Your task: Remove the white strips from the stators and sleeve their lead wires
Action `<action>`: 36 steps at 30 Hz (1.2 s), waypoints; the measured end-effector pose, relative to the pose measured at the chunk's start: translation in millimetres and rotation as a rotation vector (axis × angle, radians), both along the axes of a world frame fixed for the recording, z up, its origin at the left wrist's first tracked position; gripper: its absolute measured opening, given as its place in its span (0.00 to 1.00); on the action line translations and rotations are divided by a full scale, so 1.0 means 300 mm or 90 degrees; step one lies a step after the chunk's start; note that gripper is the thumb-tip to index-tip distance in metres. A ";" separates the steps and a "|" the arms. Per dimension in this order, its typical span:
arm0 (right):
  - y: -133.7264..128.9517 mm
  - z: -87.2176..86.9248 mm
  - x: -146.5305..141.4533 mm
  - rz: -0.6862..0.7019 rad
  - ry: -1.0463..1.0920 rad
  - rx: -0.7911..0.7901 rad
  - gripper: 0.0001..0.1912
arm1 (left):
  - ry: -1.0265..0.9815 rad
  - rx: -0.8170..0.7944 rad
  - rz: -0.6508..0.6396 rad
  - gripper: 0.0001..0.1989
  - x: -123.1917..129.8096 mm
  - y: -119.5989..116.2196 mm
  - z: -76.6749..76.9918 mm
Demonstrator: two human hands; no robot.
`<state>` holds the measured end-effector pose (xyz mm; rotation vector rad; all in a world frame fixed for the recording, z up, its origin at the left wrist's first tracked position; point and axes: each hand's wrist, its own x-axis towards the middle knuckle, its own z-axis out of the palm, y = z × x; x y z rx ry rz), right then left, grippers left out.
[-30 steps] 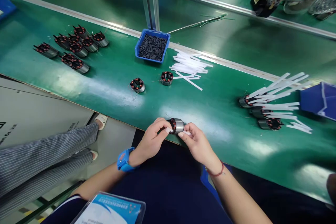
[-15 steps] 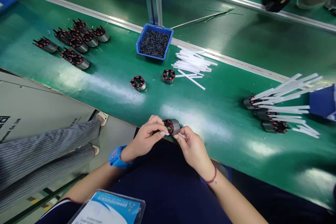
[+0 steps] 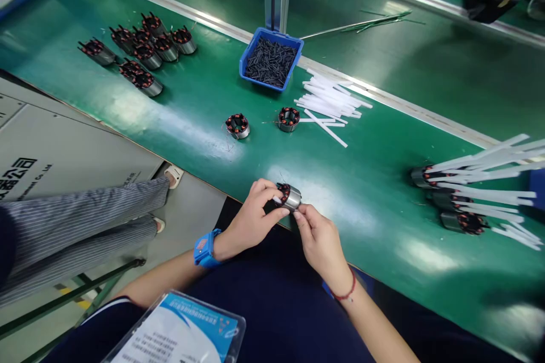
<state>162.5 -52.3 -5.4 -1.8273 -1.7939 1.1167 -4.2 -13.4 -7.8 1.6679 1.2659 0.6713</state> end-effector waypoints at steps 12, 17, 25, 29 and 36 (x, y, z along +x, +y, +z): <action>0.018 0.021 0.089 0.147 0.023 -0.056 0.19 | -0.006 -0.012 -0.004 0.05 -0.009 0.006 0.010; 0.136 0.077 0.156 0.235 0.009 0.015 0.15 | 0.009 -0.015 -0.035 0.03 -0.029 0.019 0.017; 0.528 -0.015 0.151 -0.048 -0.358 0.289 0.09 | 0.018 -0.020 -0.069 0.05 -0.054 0.010 0.006; 0.532 -0.028 0.165 -0.059 -0.254 0.245 0.04 | 0.021 -0.004 -0.055 0.04 -0.063 -0.009 0.010; 0.166 0.062 0.213 0.004 0.144 0.031 0.11 | 0.084 -0.013 -0.062 0.05 -0.087 -0.010 0.006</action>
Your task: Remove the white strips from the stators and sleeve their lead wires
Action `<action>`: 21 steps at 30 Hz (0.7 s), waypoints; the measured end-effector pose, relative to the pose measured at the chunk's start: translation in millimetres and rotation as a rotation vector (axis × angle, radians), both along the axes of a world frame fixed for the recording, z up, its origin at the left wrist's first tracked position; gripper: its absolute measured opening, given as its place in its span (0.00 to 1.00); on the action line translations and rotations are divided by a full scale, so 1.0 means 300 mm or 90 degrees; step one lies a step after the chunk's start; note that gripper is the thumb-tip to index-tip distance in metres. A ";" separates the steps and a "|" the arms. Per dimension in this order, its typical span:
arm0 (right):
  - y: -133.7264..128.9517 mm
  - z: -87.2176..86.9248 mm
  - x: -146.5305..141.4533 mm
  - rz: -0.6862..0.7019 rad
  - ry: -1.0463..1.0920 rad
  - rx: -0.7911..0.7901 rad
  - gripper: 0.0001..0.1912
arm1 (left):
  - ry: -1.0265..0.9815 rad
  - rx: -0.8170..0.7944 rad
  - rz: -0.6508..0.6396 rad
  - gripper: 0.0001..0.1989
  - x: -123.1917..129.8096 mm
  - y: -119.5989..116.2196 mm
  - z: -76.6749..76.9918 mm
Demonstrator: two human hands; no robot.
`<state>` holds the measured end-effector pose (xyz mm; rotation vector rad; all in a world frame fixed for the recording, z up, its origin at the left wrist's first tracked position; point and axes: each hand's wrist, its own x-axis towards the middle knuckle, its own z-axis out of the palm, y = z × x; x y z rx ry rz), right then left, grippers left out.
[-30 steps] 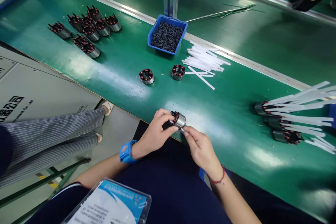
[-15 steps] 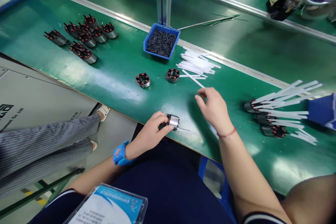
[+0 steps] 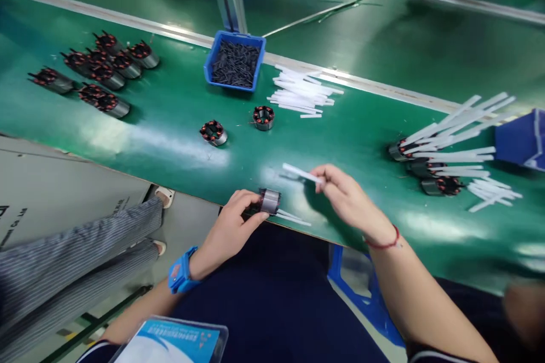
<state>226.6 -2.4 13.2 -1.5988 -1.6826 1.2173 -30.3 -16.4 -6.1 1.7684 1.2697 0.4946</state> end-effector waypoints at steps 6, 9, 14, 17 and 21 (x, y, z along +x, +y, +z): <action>-0.156 0.023 -0.021 0.045 -0.085 -0.044 0.13 | 0.044 0.004 -0.021 0.07 -0.007 -0.001 -0.005; -0.141 0.013 -0.050 0.063 -0.100 -0.056 0.13 | 0.058 0.010 -0.012 0.07 -0.001 -0.010 -0.003; -0.085 0.009 -0.137 0.145 -0.053 -0.059 0.13 | 0.043 0.017 -0.021 0.09 -0.016 -0.020 -0.006; -0.068 0.008 -0.174 0.158 -0.016 -0.095 0.12 | 0.008 -0.002 -0.069 0.10 -0.038 -0.020 -0.005; -0.069 0.001 -0.193 0.151 0.015 -0.152 0.10 | -0.025 -0.026 -0.079 0.11 -0.052 -0.020 0.002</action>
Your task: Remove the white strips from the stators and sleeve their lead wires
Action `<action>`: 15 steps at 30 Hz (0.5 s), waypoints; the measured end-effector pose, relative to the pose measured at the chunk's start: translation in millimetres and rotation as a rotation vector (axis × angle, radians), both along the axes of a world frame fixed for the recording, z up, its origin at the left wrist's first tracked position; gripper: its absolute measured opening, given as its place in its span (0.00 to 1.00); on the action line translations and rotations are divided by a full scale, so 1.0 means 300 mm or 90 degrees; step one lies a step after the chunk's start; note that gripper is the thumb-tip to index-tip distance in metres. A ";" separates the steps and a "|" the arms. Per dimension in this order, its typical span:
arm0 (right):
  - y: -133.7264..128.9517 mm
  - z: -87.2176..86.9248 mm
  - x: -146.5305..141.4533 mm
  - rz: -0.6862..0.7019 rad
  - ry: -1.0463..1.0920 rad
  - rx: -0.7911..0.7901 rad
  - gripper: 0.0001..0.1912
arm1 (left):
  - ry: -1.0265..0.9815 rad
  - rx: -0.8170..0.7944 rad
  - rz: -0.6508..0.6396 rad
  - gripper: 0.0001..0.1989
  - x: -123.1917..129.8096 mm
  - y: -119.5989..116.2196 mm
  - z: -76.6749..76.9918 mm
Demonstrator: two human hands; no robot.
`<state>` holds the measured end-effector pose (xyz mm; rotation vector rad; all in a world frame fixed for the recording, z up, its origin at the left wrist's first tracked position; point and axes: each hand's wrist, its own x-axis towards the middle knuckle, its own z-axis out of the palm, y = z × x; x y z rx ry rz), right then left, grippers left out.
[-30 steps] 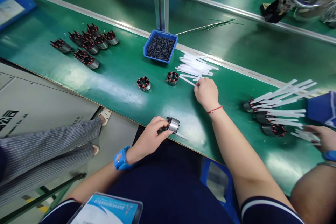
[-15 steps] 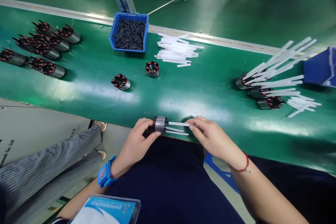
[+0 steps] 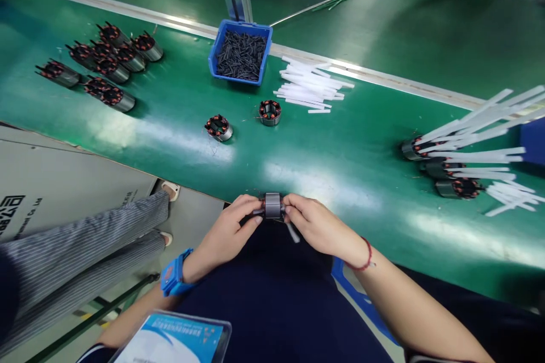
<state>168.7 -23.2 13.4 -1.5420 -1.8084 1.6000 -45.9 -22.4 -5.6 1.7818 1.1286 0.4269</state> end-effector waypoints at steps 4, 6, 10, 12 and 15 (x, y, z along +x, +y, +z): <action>-0.019 -0.021 -0.011 -0.065 0.074 -0.070 0.07 | -0.017 -0.046 0.020 0.08 0.004 0.004 0.013; -0.030 -0.033 -0.014 -0.089 0.120 -0.107 0.08 | -0.031 -0.071 0.010 0.07 0.006 0.008 0.022; -0.049 -0.050 -0.015 -0.126 0.164 -0.135 0.08 | -0.005 -0.078 -0.003 0.05 0.012 0.012 0.029; -0.058 -0.055 -0.015 -0.141 0.173 -0.141 0.08 | 0.002 -0.050 0.013 0.08 0.021 0.008 0.025; -0.071 -0.063 -0.019 -0.178 0.182 -0.154 0.08 | -0.008 0.019 0.047 0.09 0.041 -0.002 0.013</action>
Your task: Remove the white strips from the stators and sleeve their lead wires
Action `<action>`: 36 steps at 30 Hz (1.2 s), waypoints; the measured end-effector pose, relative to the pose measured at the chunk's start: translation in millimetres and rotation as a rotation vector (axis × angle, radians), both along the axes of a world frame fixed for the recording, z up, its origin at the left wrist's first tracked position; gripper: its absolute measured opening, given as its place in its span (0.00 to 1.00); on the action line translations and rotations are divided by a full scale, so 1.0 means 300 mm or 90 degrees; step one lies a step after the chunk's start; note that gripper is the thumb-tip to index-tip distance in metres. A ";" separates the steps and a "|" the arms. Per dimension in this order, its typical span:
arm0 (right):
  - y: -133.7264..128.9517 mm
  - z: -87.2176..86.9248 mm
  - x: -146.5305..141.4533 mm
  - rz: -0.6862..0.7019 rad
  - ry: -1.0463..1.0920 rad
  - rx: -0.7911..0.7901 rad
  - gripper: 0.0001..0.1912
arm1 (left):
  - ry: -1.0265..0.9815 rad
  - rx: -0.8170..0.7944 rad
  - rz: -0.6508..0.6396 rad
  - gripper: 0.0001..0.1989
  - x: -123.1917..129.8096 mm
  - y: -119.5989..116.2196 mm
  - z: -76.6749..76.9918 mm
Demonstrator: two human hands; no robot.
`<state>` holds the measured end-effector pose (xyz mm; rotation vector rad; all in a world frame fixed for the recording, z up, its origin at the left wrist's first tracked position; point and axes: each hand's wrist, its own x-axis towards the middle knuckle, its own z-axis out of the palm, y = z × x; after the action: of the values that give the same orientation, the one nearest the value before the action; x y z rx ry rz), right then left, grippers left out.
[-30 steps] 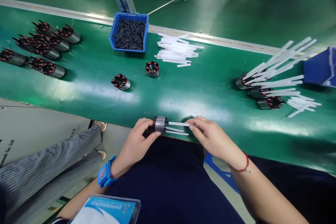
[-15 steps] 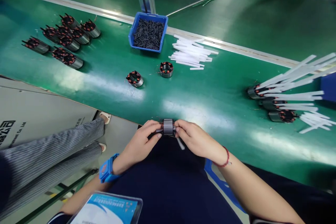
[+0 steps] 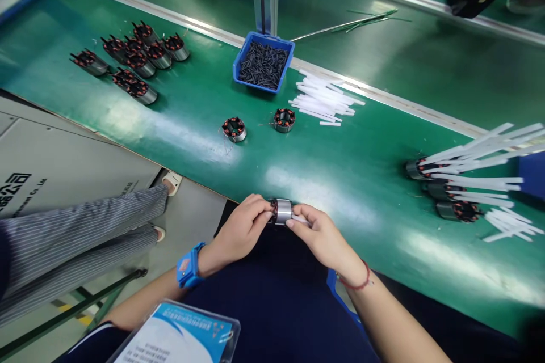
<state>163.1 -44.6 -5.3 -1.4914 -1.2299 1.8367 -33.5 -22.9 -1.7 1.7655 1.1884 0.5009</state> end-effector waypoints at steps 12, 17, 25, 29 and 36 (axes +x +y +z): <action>-0.011 -0.042 0.024 -0.185 -0.048 0.072 0.11 | -0.050 0.097 0.053 0.05 0.080 0.007 -0.025; -0.019 -0.032 0.033 -0.155 -0.090 0.118 0.12 | -0.034 0.036 0.062 0.06 0.114 0.045 -0.035; 0.009 -0.011 0.117 0.066 -0.076 0.113 0.19 | -0.034 0.028 0.045 0.03 0.113 0.052 -0.025; 0.027 0.025 0.164 0.196 -0.140 0.136 0.20 | -0.025 0.040 0.019 0.04 0.097 0.050 -0.017; 0.249 0.096 0.231 0.174 -0.365 0.345 0.17 | -0.060 0.073 -0.013 0.03 0.105 0.093 -0.030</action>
<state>232.5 30.0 23.4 -1.6185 -2.0850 1.0778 -2.1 5.1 -10.6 1.8290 1.0932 0.6441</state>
